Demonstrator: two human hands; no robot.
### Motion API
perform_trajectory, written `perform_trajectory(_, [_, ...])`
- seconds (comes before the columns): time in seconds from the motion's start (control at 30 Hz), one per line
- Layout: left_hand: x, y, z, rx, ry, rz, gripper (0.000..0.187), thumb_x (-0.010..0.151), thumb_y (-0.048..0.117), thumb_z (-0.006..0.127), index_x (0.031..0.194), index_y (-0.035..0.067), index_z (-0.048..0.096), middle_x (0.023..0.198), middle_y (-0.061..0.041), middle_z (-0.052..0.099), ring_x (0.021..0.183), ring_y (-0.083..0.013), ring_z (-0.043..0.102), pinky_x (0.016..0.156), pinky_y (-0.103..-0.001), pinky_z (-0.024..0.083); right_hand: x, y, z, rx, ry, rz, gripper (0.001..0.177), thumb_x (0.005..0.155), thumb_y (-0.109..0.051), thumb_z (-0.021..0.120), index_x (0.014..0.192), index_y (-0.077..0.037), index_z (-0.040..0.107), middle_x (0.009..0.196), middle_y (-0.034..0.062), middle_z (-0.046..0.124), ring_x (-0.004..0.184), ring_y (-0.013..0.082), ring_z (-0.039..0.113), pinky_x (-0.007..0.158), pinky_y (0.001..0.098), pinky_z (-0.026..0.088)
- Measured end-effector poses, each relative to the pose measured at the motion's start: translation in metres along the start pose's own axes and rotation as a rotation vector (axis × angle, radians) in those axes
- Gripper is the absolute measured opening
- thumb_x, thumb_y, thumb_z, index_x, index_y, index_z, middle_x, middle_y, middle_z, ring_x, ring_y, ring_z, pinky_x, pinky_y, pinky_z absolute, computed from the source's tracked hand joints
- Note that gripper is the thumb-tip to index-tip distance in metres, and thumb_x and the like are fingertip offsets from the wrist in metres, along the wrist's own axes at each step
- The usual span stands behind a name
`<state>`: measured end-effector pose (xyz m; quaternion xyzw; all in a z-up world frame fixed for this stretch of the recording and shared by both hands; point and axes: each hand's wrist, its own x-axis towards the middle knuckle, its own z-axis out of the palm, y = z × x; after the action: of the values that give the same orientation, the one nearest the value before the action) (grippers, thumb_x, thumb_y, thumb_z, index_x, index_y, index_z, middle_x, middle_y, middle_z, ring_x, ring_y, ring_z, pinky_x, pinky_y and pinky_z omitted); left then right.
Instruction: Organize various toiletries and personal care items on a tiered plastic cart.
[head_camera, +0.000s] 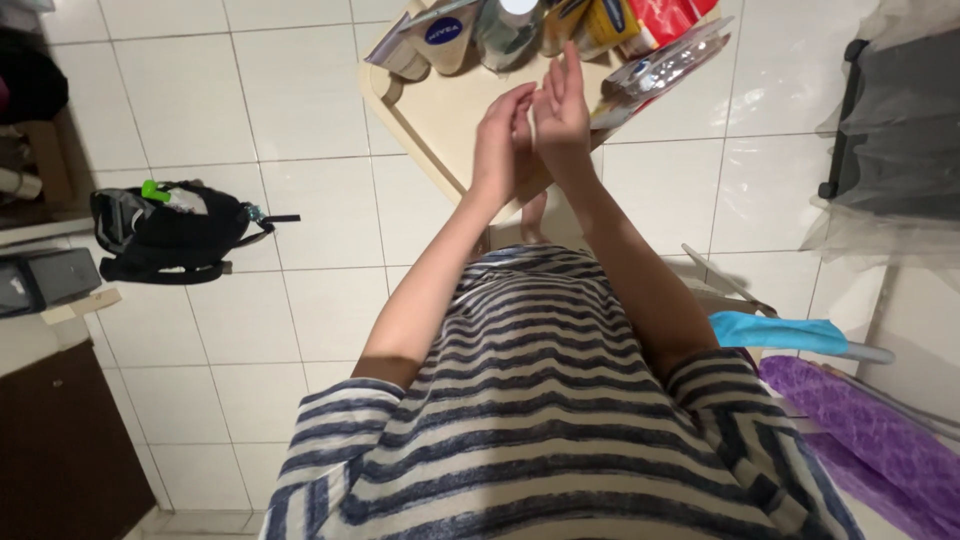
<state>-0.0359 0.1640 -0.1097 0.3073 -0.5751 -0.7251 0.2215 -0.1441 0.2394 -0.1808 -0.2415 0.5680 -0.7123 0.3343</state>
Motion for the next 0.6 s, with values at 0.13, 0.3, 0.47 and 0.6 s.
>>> perform_trajectory(0.13, [-0.022,0.021,-0.02,0.339,0.125,0.118,0.027,0.102,0.0,0.052,0.124,-0.002,0.068,0.117,-0.015,0.074,0.108,-0.0205,0.074,0.091,-0.03,0.06,-0.009,-0.005,-0.001,-0.042,0.032,0.019,0.07,0.109,0.005,0.044,0.169,-0.007,0.01,0.172,0.037,0.017,0.165,0.0387,0.021,0.136,0.0414,0.02])
perform_trajectory(0.3, [-0.042,0.015,-0.033,0.234,0.082,0.066,0.028,0.102,-0.001,0.053,0.127,-0.002,0.066,0.118,-0.014,0.076,0.111,-0.0216,0.074,0.095,-0.03,0.059,-0.036,-0.072,0.043,-0.427,0.074,0.342,0.067,0.102,-0.01,0.047,0.162,-0.008,0.017,0.168,0.0174,0.036,0.125,0.0294,0.06,0.093,0.0369,0.049])
perform_trajectory(0.47, [-0.069,0.02,-0.019,0.254,0.0,0.212,0.044,0.113,0.019,0.052,0.152,0.0,0.051,0.154,-0.017,0.057,0.144,-0.0276,0.054,0.125,-0.037,0.04,-0.087,-0.058,0.061,-0.055,0.018,0.182,0.058,0.109,-0.02,0.054,0.158,0.001,0.032,0.161,0.0195,0.043,0.147,0.0265,0.048,0.121,0.0344,0.043])
perform_trajectory(0.6, [-0.112,0.065,0.003,0.148,-0.274,0.088,0.063,0.114,0.041,0.043,0.161,-0.002,0.035,0.168,-0.019,0.038,0.153,-0.0286,0.042,0.128,-0.039,0.033,-0.146,-0.135,0.049,-0.198,0.031,0.06,0.055,0.113,-0.017,0.053,0.161,0.0,0.033,0.16,0.017,0.052,0.149,0.0262,0.054,0.124,0.0336,0.045])
